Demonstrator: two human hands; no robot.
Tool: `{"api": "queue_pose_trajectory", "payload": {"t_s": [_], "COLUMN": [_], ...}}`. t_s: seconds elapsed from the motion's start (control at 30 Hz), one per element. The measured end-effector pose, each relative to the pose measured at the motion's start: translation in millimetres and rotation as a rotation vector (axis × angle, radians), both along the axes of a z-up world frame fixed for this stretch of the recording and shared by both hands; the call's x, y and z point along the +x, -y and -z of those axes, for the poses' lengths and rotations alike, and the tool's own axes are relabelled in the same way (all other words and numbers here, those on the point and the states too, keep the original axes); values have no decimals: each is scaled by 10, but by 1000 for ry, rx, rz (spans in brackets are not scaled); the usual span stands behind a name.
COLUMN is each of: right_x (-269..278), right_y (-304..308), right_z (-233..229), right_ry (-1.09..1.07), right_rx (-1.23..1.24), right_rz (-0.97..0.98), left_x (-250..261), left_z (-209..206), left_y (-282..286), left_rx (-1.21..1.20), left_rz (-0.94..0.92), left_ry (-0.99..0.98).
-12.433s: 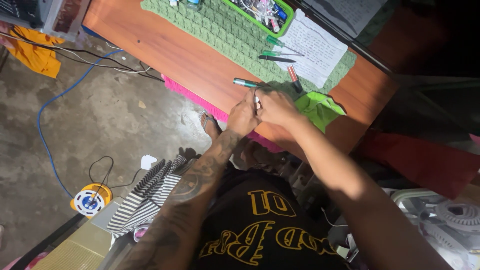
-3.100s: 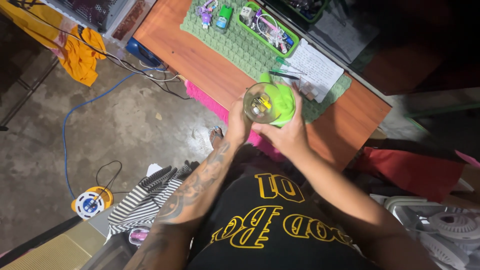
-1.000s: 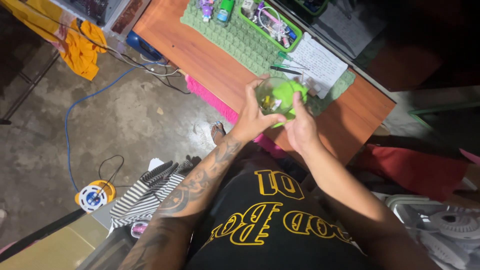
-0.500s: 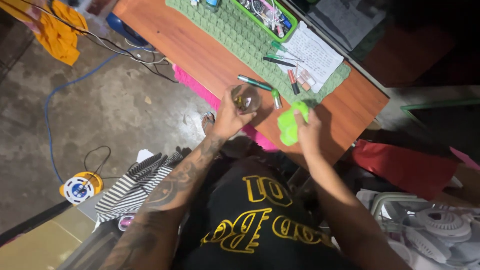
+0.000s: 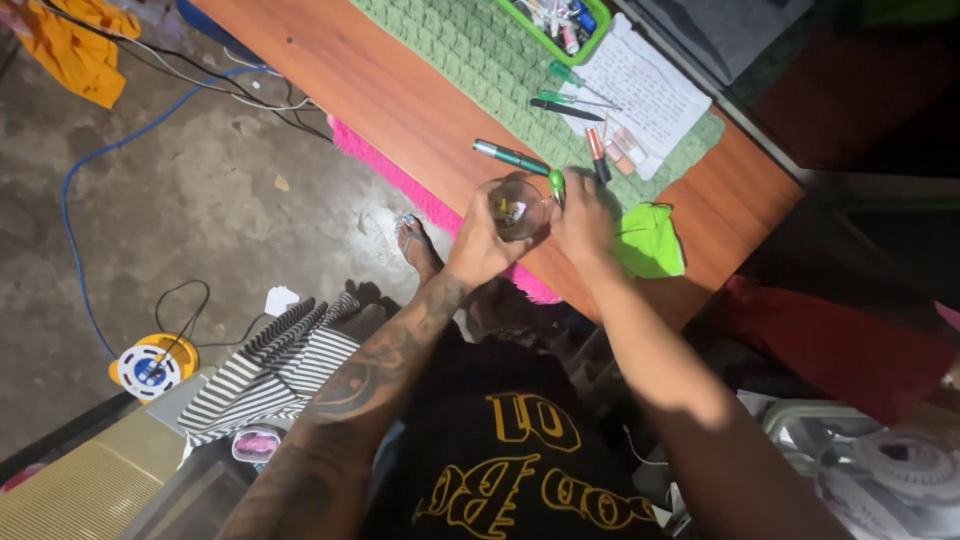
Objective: The recorder organizes pens, markers, and other small tools from a cup and tray on a desk, using a green cloth to wipe items.
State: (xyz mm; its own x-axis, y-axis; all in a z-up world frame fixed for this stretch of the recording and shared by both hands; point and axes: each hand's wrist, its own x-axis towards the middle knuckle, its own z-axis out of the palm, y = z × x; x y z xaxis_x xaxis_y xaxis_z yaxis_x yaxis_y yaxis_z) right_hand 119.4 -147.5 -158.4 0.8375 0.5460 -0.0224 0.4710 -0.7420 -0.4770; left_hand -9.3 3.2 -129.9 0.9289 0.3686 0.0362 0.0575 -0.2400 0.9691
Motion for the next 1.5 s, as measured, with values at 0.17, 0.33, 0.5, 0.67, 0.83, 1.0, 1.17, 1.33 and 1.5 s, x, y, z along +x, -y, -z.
{"api": "queue_pose_trajectory", "payload": {"t_s": [0.17, 0.33, 0.5, 0.67, 0.83, 1.0, 1.17, 1.33, 1.5], "right_x": [20, -108, -299, -333, -347, -322, -288, -67, 272], "right_y": [25, 109, 181, -12, -123, -136, -73, 149, 226], "right_z": [22, -384, -281, -452, -453, -451, -362, -98, 0], "right_ry": [19, -271, -199, -16, 12, 15, 16, 50, 170], "right_rx": [-58, 288, 703, 464, 275, 228, 385, 379, 233], "right_rz": [-28, 324, 103, -52, -78, -63, -50, 165, 133], "left_x": [30, 59, 105, 108, 7, 210, 631, 818, 769], "left_z": [123, 186, 244, 170, 342, 225, 172, 429, 424], "left_y": [51, 84, 117, 45, -151, -446, -660, -714, -711], "left_rx": [-15, -51, -95, -10, 96, 348, 675, 899, 806], "left_rz": [-5, -14, -16, 32, 16, -66, 14, 159, 183], "left_ry": [-11, -55, -28, -29, 35, -35, 40, 16, -56]}}
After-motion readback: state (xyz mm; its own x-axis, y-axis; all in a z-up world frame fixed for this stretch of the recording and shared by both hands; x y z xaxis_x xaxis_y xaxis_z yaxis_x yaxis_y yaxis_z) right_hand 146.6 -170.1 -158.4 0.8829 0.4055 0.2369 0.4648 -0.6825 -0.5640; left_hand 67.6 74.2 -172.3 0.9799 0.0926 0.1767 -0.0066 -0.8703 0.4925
